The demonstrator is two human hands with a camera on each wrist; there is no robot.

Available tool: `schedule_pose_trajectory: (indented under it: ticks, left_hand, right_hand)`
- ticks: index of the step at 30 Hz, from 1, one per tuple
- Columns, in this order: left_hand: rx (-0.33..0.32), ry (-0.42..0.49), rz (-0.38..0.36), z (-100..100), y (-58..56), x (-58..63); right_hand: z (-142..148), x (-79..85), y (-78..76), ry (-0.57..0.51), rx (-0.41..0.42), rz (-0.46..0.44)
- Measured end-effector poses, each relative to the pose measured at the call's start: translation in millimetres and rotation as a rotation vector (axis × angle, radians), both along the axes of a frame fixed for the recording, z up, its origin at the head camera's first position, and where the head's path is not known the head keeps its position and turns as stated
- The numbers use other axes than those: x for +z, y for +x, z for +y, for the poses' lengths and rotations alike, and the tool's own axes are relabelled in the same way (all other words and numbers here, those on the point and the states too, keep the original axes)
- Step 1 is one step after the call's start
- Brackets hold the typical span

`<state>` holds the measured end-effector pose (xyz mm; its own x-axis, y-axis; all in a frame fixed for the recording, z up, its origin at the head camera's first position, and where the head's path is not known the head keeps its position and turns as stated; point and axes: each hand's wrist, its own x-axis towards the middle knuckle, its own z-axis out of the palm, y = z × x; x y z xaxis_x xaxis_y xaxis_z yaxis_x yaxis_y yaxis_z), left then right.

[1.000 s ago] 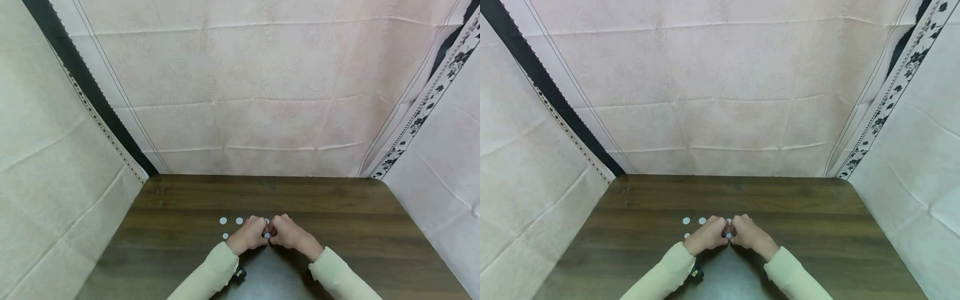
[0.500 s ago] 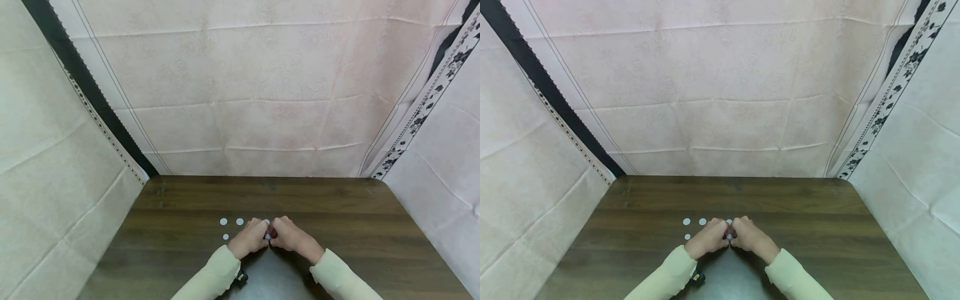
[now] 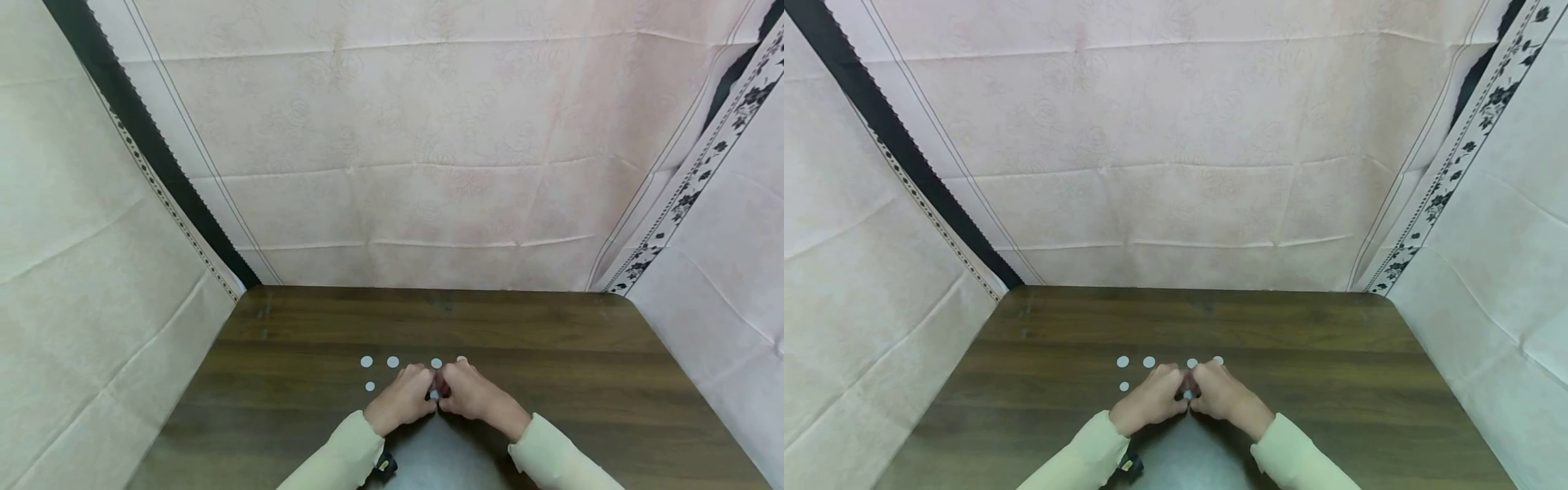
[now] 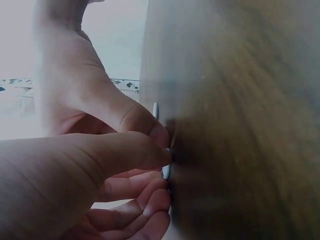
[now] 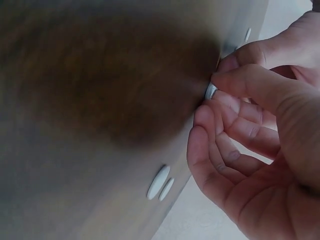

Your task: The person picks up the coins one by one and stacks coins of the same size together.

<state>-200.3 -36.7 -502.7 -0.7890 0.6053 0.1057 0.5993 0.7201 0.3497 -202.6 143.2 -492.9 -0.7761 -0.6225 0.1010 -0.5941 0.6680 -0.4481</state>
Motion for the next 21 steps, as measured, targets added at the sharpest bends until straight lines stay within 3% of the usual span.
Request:
schedule_pose_trajectory:
  ticks: [4, 7, 12, 18, 21]
  left_hand:
    - [-0.002, 0.001, -0.028, -5, 5.7, 1.6]
    - [-0.026, 0.02, -0.009, -10, 7.6, -3.9]
    - [-0.04, 0.053, 0.012, -18, 5.0, -29.3]
    - [-0.011, 0.052, 0.018, -28, -4.0, -74.1]
    - [-0.008, 0.049, 0.059, -34, -1.8, -82.7]
  right_hand:
    - [-3, -0.1, 6.0, -0.011, -0.001, -0.047]
    - [-6, 0.2, 11.0, -0.021, -0.006, -0.07]
    - [-11, 1.7, 17.0, -0.057, 0.033, -0.072]
    - [-18, 0.7, 22.8, -0.073, 0.07, -0.096]
    - [-22, -0.4, 25.7, -0.068, 0.077, -0.106]
